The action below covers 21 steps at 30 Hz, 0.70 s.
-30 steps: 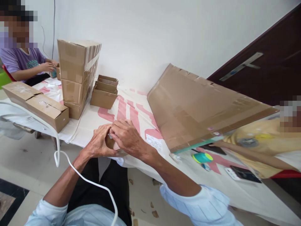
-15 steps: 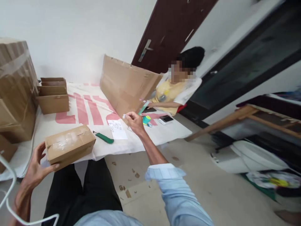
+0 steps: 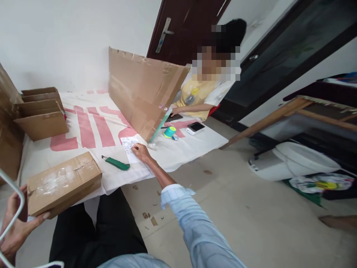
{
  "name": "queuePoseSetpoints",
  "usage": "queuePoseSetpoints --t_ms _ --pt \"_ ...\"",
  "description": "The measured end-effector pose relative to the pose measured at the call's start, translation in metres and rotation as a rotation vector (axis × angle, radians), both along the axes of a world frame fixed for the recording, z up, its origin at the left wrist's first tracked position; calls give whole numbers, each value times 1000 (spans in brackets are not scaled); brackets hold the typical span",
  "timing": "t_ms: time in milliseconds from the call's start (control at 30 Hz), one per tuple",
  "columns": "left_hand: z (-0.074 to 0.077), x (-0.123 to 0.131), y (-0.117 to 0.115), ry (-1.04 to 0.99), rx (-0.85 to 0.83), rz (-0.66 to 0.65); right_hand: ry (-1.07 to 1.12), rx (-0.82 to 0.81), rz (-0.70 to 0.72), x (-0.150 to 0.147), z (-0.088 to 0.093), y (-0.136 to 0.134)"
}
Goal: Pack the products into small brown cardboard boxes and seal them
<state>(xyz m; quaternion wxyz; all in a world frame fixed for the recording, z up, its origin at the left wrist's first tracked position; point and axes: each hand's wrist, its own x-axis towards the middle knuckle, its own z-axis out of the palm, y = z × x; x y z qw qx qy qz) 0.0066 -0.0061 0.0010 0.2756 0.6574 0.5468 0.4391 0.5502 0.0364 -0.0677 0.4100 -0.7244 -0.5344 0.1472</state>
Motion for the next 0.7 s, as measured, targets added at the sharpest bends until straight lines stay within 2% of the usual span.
queuePoseSetpoints --t_ms 100,200,300,700 --pt "10 9 -3 -190 -127 7 -42 -49 10 0 -4 4" --pt "21 18 -4 -220 -93 29 -93 -88 8 1 -6 5" --pt "24 19 -3 -225 -90 66 -144 -117 0 1 -7 5" --pt "5 13 1 -222 -30 -3 -293 -111 72 -4 -13 0"
